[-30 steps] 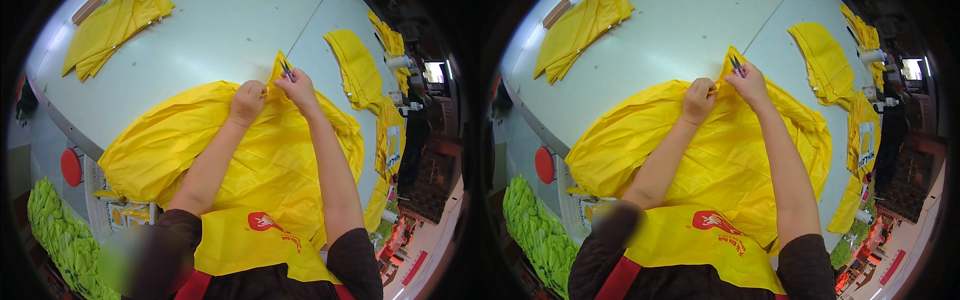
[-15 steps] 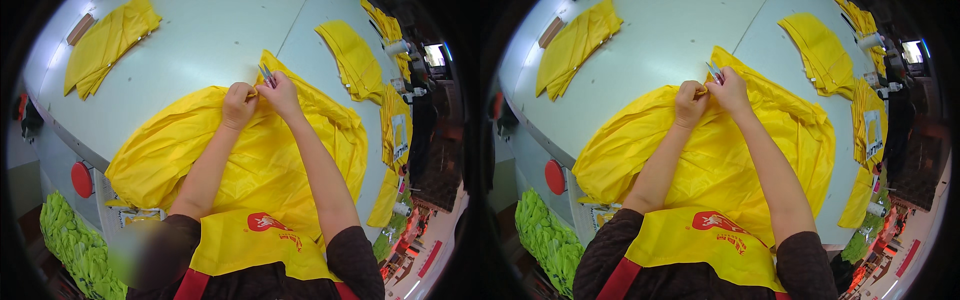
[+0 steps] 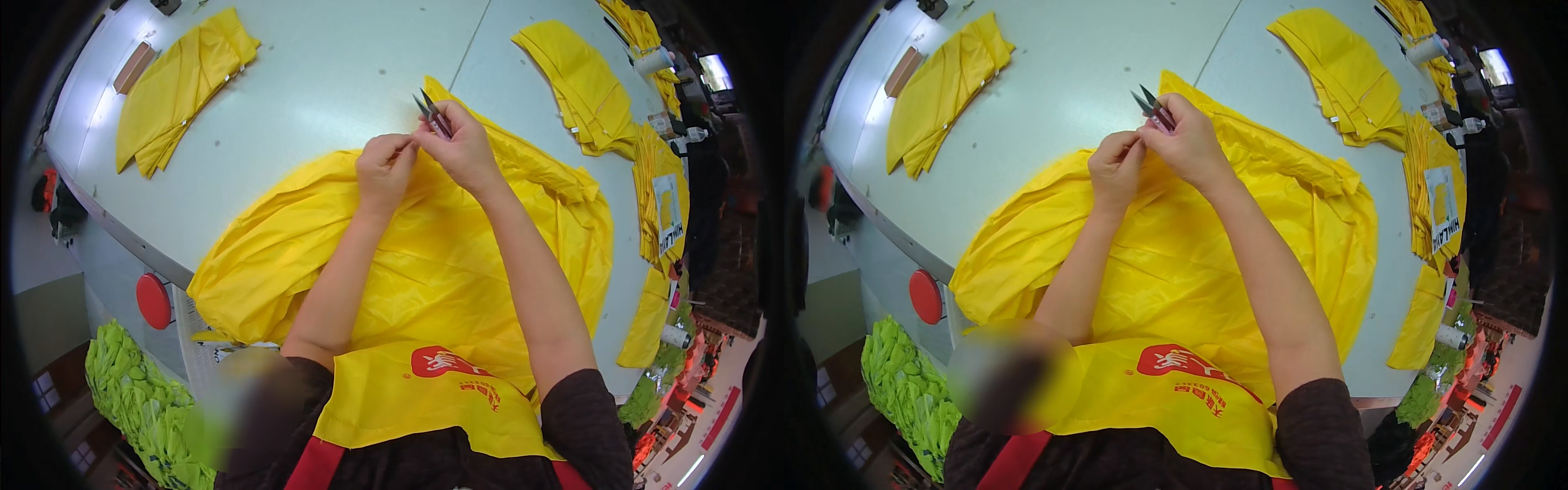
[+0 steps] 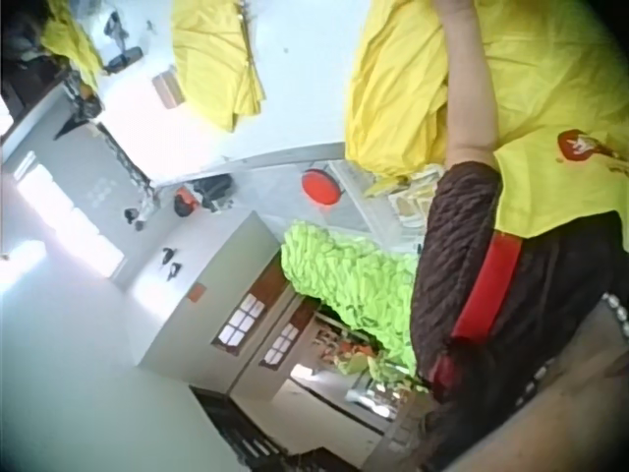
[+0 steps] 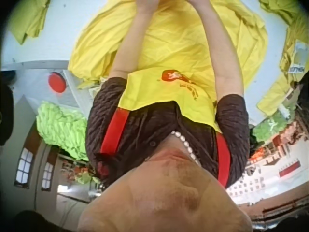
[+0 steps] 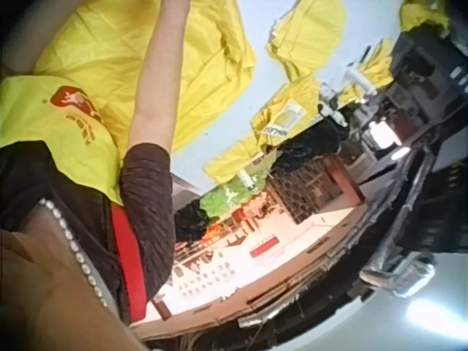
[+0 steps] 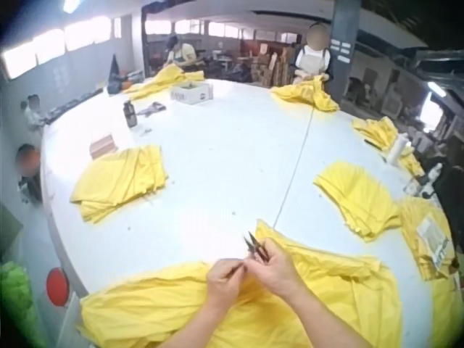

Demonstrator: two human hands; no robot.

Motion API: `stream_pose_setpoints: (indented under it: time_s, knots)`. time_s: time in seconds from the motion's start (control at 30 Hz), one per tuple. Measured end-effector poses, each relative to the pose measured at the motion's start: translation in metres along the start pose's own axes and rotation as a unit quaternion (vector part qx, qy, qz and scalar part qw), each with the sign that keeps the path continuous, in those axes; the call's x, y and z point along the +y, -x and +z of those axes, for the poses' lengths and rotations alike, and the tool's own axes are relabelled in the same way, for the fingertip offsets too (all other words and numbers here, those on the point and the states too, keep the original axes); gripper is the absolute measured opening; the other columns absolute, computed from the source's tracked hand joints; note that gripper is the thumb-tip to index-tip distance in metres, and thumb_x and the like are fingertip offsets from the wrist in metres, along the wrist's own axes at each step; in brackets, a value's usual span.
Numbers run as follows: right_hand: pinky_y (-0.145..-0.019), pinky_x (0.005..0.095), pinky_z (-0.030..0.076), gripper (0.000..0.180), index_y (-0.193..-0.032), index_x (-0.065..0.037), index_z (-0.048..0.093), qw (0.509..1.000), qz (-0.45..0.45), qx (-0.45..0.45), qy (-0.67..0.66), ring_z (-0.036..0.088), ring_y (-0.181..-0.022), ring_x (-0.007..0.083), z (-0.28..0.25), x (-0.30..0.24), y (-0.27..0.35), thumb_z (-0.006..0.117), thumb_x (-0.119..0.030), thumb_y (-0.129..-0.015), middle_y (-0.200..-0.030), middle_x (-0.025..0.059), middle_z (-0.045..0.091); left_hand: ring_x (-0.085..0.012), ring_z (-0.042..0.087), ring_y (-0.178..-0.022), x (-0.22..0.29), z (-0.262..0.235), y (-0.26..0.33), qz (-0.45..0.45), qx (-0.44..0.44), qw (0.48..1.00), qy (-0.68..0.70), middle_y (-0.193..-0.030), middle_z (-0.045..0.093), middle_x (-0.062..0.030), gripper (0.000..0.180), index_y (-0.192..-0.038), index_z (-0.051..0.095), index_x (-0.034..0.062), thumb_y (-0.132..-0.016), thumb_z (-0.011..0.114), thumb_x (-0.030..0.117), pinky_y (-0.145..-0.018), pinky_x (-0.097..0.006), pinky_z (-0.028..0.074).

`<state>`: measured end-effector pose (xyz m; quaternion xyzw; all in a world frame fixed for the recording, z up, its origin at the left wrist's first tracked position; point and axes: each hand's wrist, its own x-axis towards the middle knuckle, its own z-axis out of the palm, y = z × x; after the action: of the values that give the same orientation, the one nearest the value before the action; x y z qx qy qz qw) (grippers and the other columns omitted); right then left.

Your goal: The person folds a yellow raincoat on a table, aligning edges and smoothing the fabric. They use shears to trim loose threads and then fold the garment into a compact rectangle, placing it with other folded items.

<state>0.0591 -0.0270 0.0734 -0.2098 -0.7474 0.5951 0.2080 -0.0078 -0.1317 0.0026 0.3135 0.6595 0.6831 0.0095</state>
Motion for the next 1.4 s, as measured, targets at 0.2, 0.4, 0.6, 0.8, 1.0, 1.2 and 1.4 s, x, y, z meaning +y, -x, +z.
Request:
stream_pose_setpoints:
  time_s: [0.2, 0.4, 0.6, 0.8, 1.0, 1.2, 1.4]
  knots:
    - [-0.053, 0.024, 0.036, 0.027, -0.074, 0.0, 0.052, 0.993, 0.072, -0.01, 0.097, 0.039, -0.058, 0.0083, -0.026, 0.004, 0.013, 0.064, -0.024, -0.078, -0.062, 0.0002, 0.043, -0.0068, 0.053, -0.062, 0.0, -0.021, 0.001, -0.273, -0.083, 0.943, 0.173, -0.07, 0.061, -0.0017, 0.016, -0.084, 0.065, -0.0027, -0.084, 0.061, 0.013, -0.058, -0.02, 0.042]
    - [-0.054, 0.0343, 0.041, 0.033, -0.073, -0.002, 0.056, 0.926, 0.071, -0.15, 0.34, 0.053, -0.059, 0.0221, -0.038, -0.02, 0.032, 0.059, -0.034, -0.081, -0.061, 0.0088, 0.054, -0.0091, 0.056, -0.065, 0.007, -0.018, 0.007, -0.289, -0.065, 0.933, 0.204, -0.077, 0.06, -0.0052, 0.017, -0.086, 0.064, -0.0039, -0.084, 0.061, 0.013, -0.061, -0.02, 0.046]
    - [-0.058, 0.0397, 0.044, 0.031, -0.077, -0.003, 0.06, 0.863, 0.027, -0.194, 0.465, 0.057, -0.066, 0.031, -0.031, -0.033, 0.029, 0.059, -0.034, -0.08, -0.069, 0.0142, 0.059, -0.0111, 0.058, -0.07, 0.01, -0.015, 0.013, -0.225, -0.045, 0.958, 0.172, -0.084, 0.054, -0.0062, 0.014, -0.086, 0.064, -0.0032, -0.083, 0.063, 0.01, -0.064, -0.022, 0.048]
    - [-0.061, 0.0409, 0.047, 0.03, -0.078, -0.004, 0.062, 0.833, 0.015, -0.222, 0.508, 0.06, -0.071, 0.0315, -0.023, -0.036, 0.022, 0.059, -0.034, -0.079, -0.073, 0.0142, 0.062, -0.0106, 0.055, -0.069, 0.009, -0.014, 0.015, -0.165, -0.052, 0.975, 0.136, -0.08, 0.052, -0.0051, 0.011, -0.085, 0.065, -0.0022, -0.083, 0.063, 0.009, -0.063, -0.021, 0.048]
    - [-0.06, 0.0403, 0.046, 0.03, -0.077, -0.004, 0.062, 0.838, 0.008, -0.191, 0.512, 0.06, -0.071, 0.032, -0.02, -0.03, 0.015, 0.058, -0.033, -0.08, -0.074, 0.0145, 0.063, -0.0102, 0.056, -0.071, 0.009, -0.012, 0.017, -0.182, -0.047, 0.973, 0.137, -0.084, 0.054, -0.0045, 0.013, -0.088, 0.064, 0.0002, -0.085, 0.06, 0.013, -0.061, -0.021, 0.047]
    - [-0.055, 0.0335, 0.043, 0.035, -0.077, -0.001, 0.058, 0.952, 0.084, -0.012, 0.295, 0.056, -0.061, 0.0221, -0.034, 0.013, 0.008, 0.061, -0.035, -0.079, -0.066, 0.0099, 0.059, -0.0116, 0.059, -0.075, 0.01, -0.012, 0.009, -0.341, 0.031, 0.917, 0.205, -0.101, 0.057, -0.0068, 0.028, -0.104, 0.057, 0.0033, -0.091, 0.051, 0.028, -0.062, -0.022, 0.047]
    - [-0.052, 0.0268, 0.039, 0.031, -0.074, 0.0, 0.057, 0.99, 0.117, 0.054, 0.053, 0.047, -0.057, 0.0103, -0.012, 0.052, 0.001, 0.067, -0.029, -0.072, -0.062, 0.0018, 0.052, -0.0118, 0.058, -0.081, 0.016, -0.001, -0.004, -0.353, -0.044, 0.92, 0.162, -0.099, 0.06, -0.0069, 0.039, -0.113, 0.054, -0.0022, -0.085, 0.06, 0.025, -0.067, -0.023, 0.047]
